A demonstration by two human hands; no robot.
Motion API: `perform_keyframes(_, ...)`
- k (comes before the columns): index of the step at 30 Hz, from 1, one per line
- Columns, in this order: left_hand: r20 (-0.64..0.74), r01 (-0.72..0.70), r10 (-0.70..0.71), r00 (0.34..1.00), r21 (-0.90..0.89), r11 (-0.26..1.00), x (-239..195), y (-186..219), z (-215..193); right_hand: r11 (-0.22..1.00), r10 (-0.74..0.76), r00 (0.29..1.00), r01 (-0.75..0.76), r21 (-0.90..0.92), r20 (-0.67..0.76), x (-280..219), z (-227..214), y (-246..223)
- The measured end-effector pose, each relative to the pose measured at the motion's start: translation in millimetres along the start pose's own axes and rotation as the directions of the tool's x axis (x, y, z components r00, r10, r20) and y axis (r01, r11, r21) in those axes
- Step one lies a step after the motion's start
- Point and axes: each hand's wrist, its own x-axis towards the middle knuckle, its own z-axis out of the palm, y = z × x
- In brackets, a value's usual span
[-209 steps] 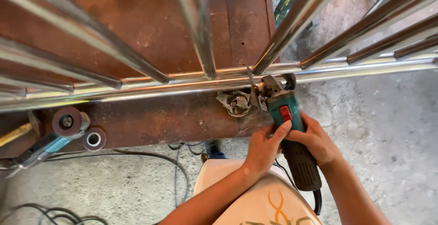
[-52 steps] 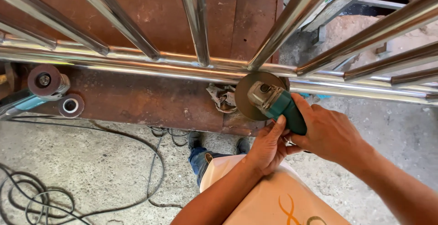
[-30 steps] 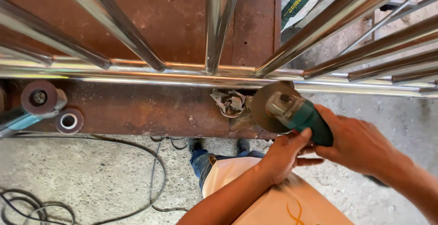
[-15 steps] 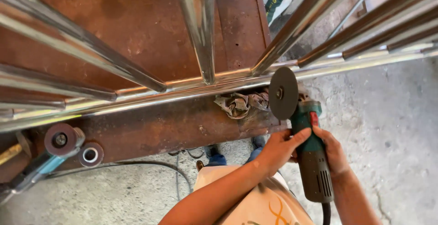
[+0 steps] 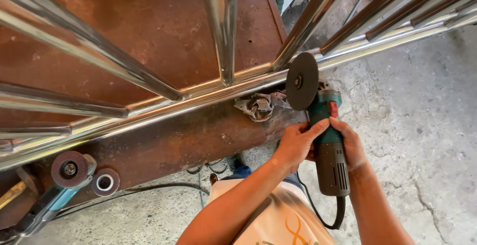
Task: Grinding the welds and joints of a stainless steel metal gate using an angle grinder.
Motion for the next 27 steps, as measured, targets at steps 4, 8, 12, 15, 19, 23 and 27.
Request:
perform_keyframes(4,0.019,0.011,-0.010,1.000,-0.047,0.999,-1,2,-3,1.000,0.017,1.000,-0.016,0.024,-0.002,9,-13,5)
perform_keyframes(8,0.035,0.010,-0.010,0.999,-0.023,1.000,-7,10,-3,1.000,0.008,1.000,-0.008,0.026,-0.010,-8,13,0)
perform_keyframes(12,0.025,0.014,-0.014,1.000,-0.016,1.000,-10,7,-8,1.000,0.006,1.000,-0.006,-0.001,-0.003,0,0,8)
perform_keyframes(15,-0.018,0.019,-0.021,1.000,-0.072,0.997,-6,0,-9,0.998,0.047,0.999,-0.046,0.029,-0.007,2,-3,11)
perform_keyframes(19,-0.015,0.003,-0.004,1.000,-0.042,0.999,-1,-7,-1,1.000,0.013,1.000,-0.014,0.021,0.011,5,-10,6)
perform_keyframes(23,-0.096,-0.037,0.035,0.995,-0.016,0.999,0,-12,11,0.999,0.020,0.999,-0.022,0.041,0.046,3,-5,-2)
perform_keyframes(27,-0.250,-0.102,0.142,0.958,0.168,0.981,17,-34,32,0.997,0.006,0.997,-0.012,0.077,0.074,87,-82,25)
